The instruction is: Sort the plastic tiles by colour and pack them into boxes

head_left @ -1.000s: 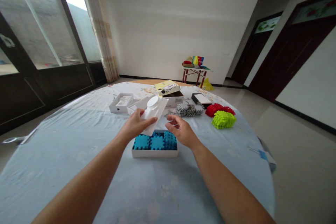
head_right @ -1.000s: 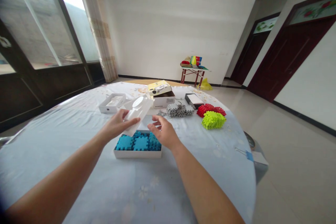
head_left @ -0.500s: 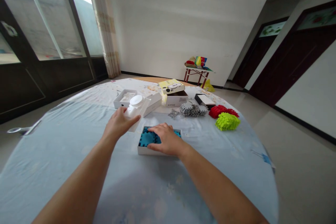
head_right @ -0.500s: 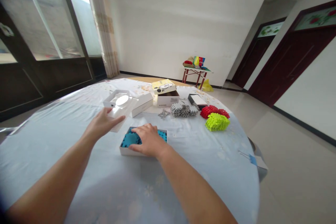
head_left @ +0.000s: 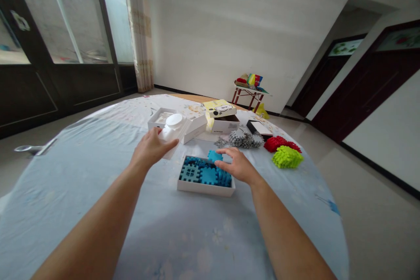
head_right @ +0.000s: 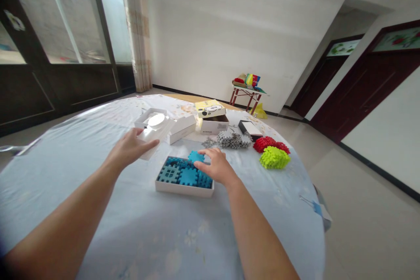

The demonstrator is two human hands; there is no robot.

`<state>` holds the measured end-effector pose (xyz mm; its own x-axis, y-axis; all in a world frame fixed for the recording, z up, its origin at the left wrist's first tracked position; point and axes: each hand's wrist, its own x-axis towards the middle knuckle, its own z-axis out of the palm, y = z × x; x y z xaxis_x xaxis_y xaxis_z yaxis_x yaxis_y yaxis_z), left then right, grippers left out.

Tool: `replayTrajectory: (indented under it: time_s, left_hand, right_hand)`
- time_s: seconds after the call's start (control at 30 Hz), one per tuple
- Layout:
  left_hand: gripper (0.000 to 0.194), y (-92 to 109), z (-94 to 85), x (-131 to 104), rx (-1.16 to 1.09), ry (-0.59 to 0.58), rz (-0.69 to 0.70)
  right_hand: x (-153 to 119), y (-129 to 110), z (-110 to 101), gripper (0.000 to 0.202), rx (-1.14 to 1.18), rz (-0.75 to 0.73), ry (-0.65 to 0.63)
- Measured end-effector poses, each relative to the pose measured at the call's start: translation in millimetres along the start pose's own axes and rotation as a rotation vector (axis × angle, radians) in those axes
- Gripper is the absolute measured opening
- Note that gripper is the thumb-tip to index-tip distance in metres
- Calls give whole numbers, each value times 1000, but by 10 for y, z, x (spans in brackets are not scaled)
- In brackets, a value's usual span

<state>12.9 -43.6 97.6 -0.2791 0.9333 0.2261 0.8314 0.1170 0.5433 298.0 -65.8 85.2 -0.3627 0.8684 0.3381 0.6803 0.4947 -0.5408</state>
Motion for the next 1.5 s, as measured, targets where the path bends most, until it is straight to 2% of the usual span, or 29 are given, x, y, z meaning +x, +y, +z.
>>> replayTrajectory:
  time_s: [0.13, 0.23, 0.37, 0.43, 0.57, 0.7, 0.93, 1.03, 1.17, 1.27, 1.4, 1.5]
  left_hand:
    - [80, 5, 13, 7, -1, 1, 12]
    - [78, 6, 13, 5, -3, 22, 23]
    - [77, 8, 5, -5, -11, 40, 27]
    - [77, 9, -1, -8, -16, 37, 20]
    - [78, 14, -13, -8, -23, 35, 13]
    - [74, 28, -27, -15, -36, 43, 26]
    - [69, 58, -23, -37, -56, 41, 47]
    - [67, 92, -26, -56, -79, 40, 80]
    - [69, 194, -21, -118, -151, 12, 101]
    - [67, 307, 8, -202, -245, -6, 125]
    - [67, 460, 71, -328, -382, -36, 104]
    - [69, 538, 127, -392, -475, -40, 87]
  right_hand:
    - [23, -12, -37, 33, 150, 40, -60]
    - [103, -106, -1, 31, 209, 11, -139]
    - [254, -229, 113, 30, 112, -87, -244]
    - [318, -258, 174, 31, 6, -113, -252]
    - [379, -258, 247, 41, -147, -110, -163]
    - [364, -255, 270, 35, -161, -118, -78]
    - [334, -271, 264, 26, -102, -145, -130]
    - [326, -257, 206, 24, -56, -117, -54]
    - [263, -290, 116, 24, 35, -122, 110]
    - [191, -396, 107, 33, 157, -125, 184]
    - [137, -540, 223, 66, 406, -48, 119]
    - [139, -577, 337, 79, 576, 0, 105]
